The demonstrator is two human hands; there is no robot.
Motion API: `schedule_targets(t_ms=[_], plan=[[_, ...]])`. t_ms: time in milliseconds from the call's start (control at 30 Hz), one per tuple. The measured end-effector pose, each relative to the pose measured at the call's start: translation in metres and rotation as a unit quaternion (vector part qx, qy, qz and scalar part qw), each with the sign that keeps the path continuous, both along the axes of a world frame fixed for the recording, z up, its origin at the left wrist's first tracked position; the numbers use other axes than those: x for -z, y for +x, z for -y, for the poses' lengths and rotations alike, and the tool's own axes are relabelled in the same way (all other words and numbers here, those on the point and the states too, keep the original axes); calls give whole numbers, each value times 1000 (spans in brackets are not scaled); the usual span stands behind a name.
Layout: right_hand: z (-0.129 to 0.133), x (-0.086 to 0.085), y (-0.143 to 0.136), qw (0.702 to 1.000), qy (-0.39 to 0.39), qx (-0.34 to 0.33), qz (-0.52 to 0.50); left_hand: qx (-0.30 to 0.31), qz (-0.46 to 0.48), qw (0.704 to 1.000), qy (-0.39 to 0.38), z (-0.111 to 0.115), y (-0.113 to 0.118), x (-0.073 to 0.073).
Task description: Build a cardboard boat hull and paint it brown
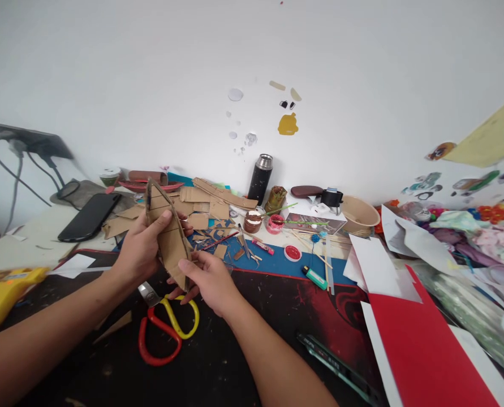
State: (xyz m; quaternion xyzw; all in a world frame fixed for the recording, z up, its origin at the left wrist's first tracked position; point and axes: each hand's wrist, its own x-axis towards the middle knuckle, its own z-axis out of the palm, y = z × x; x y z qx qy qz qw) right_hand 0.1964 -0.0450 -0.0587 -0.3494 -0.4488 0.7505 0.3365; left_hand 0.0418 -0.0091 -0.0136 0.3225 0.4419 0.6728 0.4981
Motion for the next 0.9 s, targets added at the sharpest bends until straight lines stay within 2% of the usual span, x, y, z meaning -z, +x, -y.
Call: schedule_targets(t_ms=[167,300,900], plan=[[-5,0,2,999,6,36,9,69,-25,997,-34,6,5,9],[-9,-1,4,998,10,68,14,124,-60,990,-28,9,6,11],[-7,1,2,998,11,65,-1,182,-58,981,-33,15,8,5]])
